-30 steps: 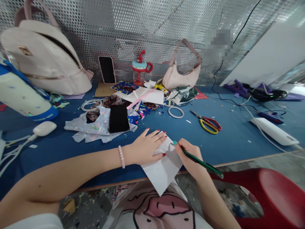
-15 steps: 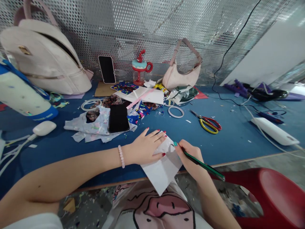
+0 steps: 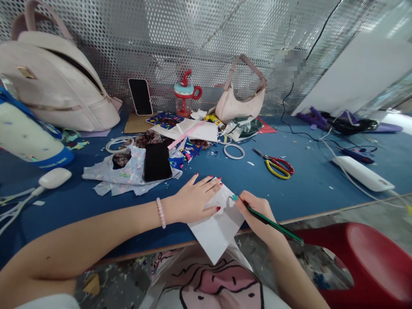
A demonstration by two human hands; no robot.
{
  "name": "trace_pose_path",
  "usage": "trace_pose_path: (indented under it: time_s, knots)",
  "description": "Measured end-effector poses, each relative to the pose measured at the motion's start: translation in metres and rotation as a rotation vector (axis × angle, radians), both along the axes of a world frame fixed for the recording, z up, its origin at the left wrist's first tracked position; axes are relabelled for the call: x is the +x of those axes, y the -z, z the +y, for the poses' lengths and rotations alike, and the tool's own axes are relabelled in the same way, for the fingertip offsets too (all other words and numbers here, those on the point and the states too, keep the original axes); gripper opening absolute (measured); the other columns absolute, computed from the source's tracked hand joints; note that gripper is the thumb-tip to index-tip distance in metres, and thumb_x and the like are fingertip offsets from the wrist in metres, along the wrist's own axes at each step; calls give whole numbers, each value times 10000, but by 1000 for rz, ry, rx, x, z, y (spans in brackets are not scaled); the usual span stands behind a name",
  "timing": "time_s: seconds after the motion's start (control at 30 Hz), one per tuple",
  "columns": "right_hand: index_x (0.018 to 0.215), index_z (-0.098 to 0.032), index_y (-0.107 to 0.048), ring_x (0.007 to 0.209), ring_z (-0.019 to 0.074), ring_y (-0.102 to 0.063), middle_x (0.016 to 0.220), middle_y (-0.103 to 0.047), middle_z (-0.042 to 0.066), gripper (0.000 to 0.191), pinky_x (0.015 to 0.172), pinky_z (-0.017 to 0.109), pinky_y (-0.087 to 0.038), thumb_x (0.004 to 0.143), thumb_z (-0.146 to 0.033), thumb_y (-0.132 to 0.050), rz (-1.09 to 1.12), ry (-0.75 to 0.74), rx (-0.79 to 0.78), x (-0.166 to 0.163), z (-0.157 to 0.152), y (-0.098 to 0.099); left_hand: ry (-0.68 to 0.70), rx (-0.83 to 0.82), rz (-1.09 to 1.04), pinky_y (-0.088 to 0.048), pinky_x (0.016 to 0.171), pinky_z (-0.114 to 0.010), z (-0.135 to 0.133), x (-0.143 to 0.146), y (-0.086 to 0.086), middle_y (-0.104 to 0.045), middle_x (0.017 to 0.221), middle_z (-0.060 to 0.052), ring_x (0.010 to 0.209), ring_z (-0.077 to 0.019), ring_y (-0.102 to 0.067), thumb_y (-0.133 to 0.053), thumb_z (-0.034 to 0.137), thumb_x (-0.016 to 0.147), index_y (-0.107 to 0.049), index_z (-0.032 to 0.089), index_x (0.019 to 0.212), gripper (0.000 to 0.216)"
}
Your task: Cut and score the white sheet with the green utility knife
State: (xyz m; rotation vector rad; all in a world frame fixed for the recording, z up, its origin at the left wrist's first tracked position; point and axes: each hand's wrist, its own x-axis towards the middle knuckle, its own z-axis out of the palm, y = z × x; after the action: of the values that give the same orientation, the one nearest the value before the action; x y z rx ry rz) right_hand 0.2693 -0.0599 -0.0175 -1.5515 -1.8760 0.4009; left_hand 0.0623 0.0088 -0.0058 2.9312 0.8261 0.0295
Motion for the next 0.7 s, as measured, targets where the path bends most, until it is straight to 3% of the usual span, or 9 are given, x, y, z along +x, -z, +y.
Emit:
trace_pose_path:
  time_s: [0.7]
  knots:
    - [612, -215, -311, 474, 88, -312, 523, -298, -58, 351, 447, 220, -244, 900, -384, -419, 6, -20, -42, 14, -7, 1, 3, -14, -23, -175, 1142, -521, 1, 0, 0, -248, 1547, -86, 1432, -259, -228, -352, 504, 960, -302, 152, 1466, 618]
